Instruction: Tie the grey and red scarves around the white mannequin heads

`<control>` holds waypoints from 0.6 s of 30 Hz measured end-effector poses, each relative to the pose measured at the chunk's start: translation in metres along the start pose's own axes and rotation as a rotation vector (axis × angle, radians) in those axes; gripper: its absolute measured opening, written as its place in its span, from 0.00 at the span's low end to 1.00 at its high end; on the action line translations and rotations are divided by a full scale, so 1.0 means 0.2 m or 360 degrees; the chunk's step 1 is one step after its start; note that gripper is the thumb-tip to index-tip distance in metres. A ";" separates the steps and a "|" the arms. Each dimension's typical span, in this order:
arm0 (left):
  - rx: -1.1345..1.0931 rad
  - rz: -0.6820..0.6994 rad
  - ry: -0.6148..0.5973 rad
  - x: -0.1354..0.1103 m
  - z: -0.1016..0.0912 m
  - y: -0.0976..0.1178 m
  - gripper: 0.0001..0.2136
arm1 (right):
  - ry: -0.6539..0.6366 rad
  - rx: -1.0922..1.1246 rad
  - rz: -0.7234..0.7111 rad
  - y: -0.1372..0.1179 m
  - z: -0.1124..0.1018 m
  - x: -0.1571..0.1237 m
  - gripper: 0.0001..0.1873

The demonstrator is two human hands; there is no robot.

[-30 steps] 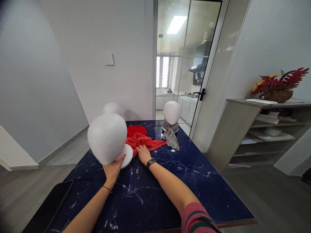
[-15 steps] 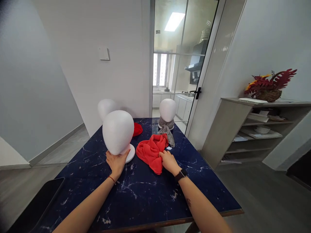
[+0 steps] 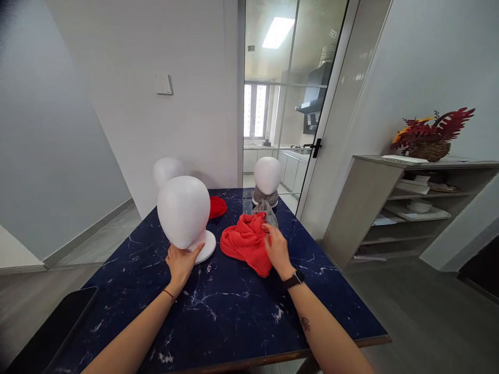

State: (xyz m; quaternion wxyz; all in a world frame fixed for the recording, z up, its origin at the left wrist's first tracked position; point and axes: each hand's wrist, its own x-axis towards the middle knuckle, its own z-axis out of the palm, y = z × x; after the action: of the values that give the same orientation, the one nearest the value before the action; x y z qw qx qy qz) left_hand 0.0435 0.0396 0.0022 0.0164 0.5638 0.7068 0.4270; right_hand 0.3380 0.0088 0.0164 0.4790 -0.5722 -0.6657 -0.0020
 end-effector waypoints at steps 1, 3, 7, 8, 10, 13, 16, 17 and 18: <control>-0.0007 0.0004 0.0002 0.00 0.00 0.01 0.39 | -0.0027 0.0057 -0.0014 -0.03 0.03 -0.01 0.20; -0.0011 0.0031 -0.0001 -0.02 -0.01 0.03 0.40 | -0.0191 0.0071 -0.0049 -0.08 0.10 -0.05 0.23; -0.0020 0.0096 -0.0022 -0.03 -0.02 0.04 0.43 | -0.0464 -0.0221 0.0021 -0.12 0.19 -0.10 0.37; -0.0024 0.0094 -0.0027 -0.04 -0.02 0.03 0.43 | -0.0511 -0.0286 0.0044 -0.13 0.19 -0.10 0.34; -0.0019 0.0083 -0.0033 -0.04 -0.02 0.02 0.43 | -0.0548 -0.0319 0.0068 -0.12 0.19 -0.09 0.21; 0.0007 0.0090 -0.0040 -0.04 -0.01 0.02 0.43 | -0.0354 -0.0101 0.0123 -0.12 0.16 -0.08 0.18; -0.0010 0.0080 -0.0054 -0.03 -0.01 0.02 0.43 | -0.0032 0.0154 0.0143 -0.11 0.12 -0.06 0.21; -0.0026 0.0069 -0.0047 -0.04 -0.01 0.03 0.44 | 0.0062 0.0183 0.0119 -0.11 0.09 -0.05 0.21; -0.0043 0.0053 -0.0034 -0.04 -0.02 0.03 0.46 | 0.0157 0.0185 0.0090 -0.12 0.06 -0.04 0.21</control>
State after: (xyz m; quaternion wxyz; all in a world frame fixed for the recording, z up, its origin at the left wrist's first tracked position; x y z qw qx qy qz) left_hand 0.0491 0.0305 0.0035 0.0244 0.5799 0.6912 0.4306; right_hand 0.3110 0.0018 0.0183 0.5434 -0.5613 -0.6238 0.0220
